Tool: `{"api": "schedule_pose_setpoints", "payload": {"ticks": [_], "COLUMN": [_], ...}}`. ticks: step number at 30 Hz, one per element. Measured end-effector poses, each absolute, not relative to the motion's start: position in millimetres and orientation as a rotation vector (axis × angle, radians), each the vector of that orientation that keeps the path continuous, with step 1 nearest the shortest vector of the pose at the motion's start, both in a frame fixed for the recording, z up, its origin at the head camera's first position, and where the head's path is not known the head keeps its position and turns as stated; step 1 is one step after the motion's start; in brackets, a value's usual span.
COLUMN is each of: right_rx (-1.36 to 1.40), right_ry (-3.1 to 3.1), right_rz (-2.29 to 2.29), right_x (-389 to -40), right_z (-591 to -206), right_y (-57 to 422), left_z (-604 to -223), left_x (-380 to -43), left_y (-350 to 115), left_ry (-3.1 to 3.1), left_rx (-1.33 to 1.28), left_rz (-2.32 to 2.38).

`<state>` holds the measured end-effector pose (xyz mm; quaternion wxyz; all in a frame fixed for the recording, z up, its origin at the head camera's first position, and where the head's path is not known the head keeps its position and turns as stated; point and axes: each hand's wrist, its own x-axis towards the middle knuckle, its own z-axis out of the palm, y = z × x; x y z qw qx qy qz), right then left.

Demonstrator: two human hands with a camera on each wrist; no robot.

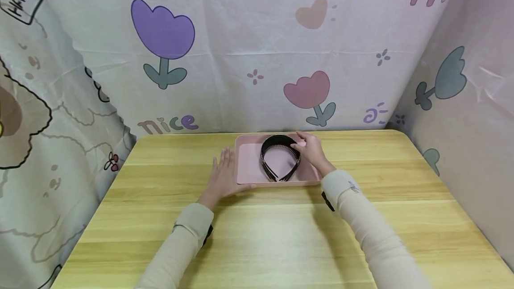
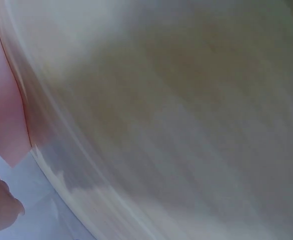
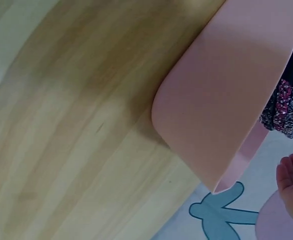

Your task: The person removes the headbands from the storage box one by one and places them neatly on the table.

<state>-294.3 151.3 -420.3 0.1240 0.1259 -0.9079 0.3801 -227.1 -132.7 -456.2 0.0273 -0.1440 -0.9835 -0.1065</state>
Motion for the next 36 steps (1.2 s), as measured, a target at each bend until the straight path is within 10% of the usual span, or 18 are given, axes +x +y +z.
{"api": "schedule_pose_setpoints", "payload": {"ticks": [36], "right_rx": [0.183], "right_ry": [-2.82], "right_rz": [0.928], "right_x": [-301], "right_z": [-418], "right_y": [141], "left_z": [-457], "left_x": [-231], "left_y": [-129], "left_ry": [-3.126], "left_rx": [-0.443], "left_rz": [-0.318]}}
